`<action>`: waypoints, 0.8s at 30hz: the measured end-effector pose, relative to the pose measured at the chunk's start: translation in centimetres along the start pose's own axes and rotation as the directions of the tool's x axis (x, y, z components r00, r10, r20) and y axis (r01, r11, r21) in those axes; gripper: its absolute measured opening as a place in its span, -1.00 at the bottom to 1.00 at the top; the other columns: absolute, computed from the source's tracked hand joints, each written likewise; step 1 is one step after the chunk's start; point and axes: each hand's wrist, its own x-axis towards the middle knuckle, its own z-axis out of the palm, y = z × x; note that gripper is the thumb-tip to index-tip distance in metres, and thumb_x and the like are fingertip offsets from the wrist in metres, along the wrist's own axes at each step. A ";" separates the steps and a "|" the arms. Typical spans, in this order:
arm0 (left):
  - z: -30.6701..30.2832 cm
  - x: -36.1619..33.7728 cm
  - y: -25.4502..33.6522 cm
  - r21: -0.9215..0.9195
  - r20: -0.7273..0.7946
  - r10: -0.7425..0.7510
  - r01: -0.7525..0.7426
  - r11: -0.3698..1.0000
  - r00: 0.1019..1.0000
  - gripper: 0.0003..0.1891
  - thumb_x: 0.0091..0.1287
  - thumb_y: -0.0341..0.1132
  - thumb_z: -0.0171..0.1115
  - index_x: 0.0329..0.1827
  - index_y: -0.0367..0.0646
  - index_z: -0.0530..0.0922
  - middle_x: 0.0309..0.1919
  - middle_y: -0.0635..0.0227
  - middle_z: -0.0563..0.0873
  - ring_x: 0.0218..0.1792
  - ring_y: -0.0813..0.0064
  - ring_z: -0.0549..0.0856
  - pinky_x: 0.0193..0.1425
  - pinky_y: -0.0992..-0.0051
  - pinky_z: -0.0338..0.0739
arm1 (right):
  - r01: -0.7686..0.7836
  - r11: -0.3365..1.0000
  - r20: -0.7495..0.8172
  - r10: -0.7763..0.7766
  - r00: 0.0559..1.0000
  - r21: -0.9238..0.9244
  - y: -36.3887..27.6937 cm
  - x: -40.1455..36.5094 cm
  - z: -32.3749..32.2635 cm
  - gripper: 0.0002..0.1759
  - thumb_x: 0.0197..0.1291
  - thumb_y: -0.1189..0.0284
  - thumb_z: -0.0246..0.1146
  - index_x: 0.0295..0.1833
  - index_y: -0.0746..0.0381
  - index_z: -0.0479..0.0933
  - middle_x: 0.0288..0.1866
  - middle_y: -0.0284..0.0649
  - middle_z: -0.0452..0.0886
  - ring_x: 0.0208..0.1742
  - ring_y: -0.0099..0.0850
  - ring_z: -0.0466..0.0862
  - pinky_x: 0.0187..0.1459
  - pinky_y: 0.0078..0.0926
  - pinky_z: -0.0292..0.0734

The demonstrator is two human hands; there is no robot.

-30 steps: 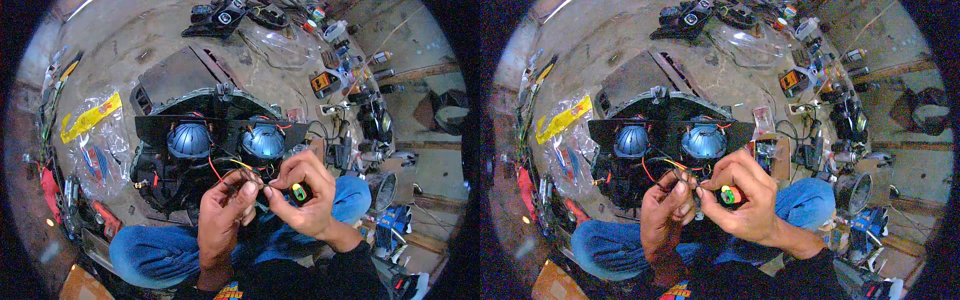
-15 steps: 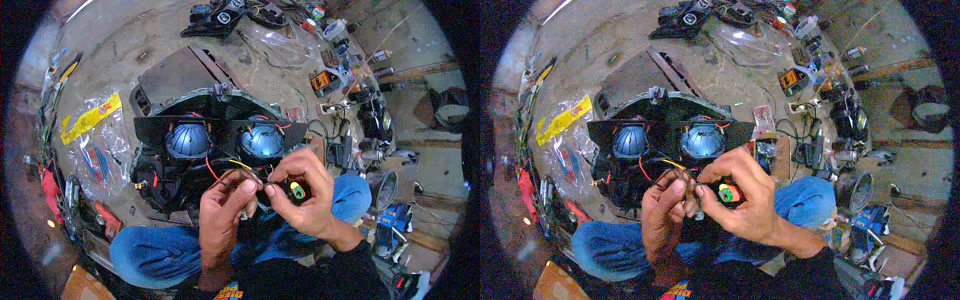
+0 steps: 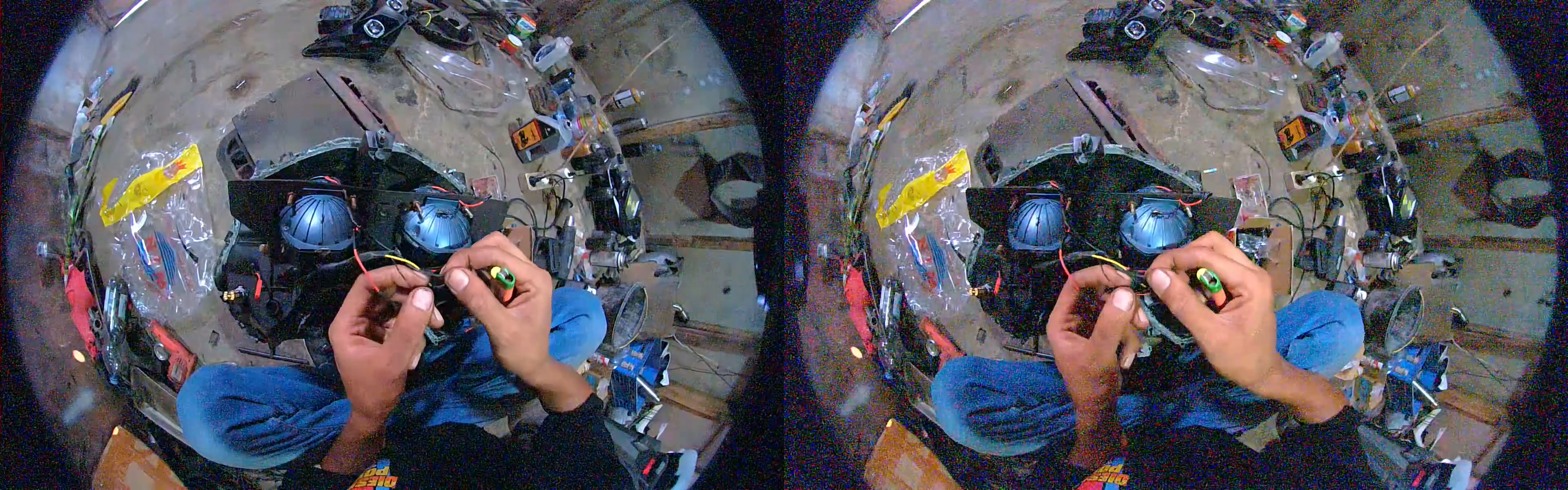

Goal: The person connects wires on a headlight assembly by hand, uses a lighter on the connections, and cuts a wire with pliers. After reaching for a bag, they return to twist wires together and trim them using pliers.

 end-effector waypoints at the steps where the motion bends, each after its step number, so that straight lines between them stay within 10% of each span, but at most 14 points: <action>1: 0.0 0.2 -0.3 -0.005 -0.005 0.026 -0.026 1.000 1.000 -0.83 0.43 -0.41 0.36 0.00 -0.23 0.61 -0.43 0.41 0.70 -0.61 0.82 0.46 -0.56 0.73 0.25 | -0.037 0.999 0.018 0.037 0.999 0.009 -0.2 0.0 -0.1 -0.84 0.32 0.44 0.41 -0.12 0.33 0.72 -0.23 -0.26 0.63 -0.17 -0.53 0.59 -0.11 -0.56 0.46; 13: 0.3 0.2 -2.3 -0.223 -0.046 0.072 -0.081 0.971 0.996 -0.74 0.37 -0.48 0.39 0.09 -0.22 0.63 -0.46 0.56 0.61 -0.52 0.85 0.49 -0.46 0.74 0.33 | 0.016 1.000 0.052 -0.016 0.998 -0.004 -0.1 0.3 -0.3 -0.84 0.35 0.44 0.38 -0.10 0.33 0.71 -0.20 -0.23 0.66 -0.14 -0.49 0.61 -0.07 -0.52 0.48; 19: 0.7 1.0 -2.9 0.156 -0.103 0.336 -0.318 0.935 0.936 -0.84 0.38 -0.53 0.38 -0.01 -0.28 0.68 -0.34 0.53 0.69 -0.38 0.83 0.53 -0.27 0.74 0.40 | -0.009 1.000 0.075 0.007 0.997 0.028 -0.3 0.3 -0.4 -0.85 0.34 0.46 0.40 -0.10 0.33 0.72 -0.17 -0.22 0.68 -0.10 -0.47 0.63 -0.03 -0.50 0.50; 24: 0.4 1.4 -2.6 0.130 -0.070 0.336 -0.326 0.937 0.939 -0.86 0.45 -0.49 0.32 0.01 -0.26 0.66 -0.27 0.51 0.70 -0.35 0.80 0.54 -0.25 0.71 0.41 | 0.017 0.998 0.057 -0.020 0.998 0.059 0.1 0.3 -0.5 -0.83 0.28 0.46 0.46 -0.09 0.31 0.72 -0.17 -0.24 0.67 -0.10 -0.49 0.63 -0.05 -0.51 0.50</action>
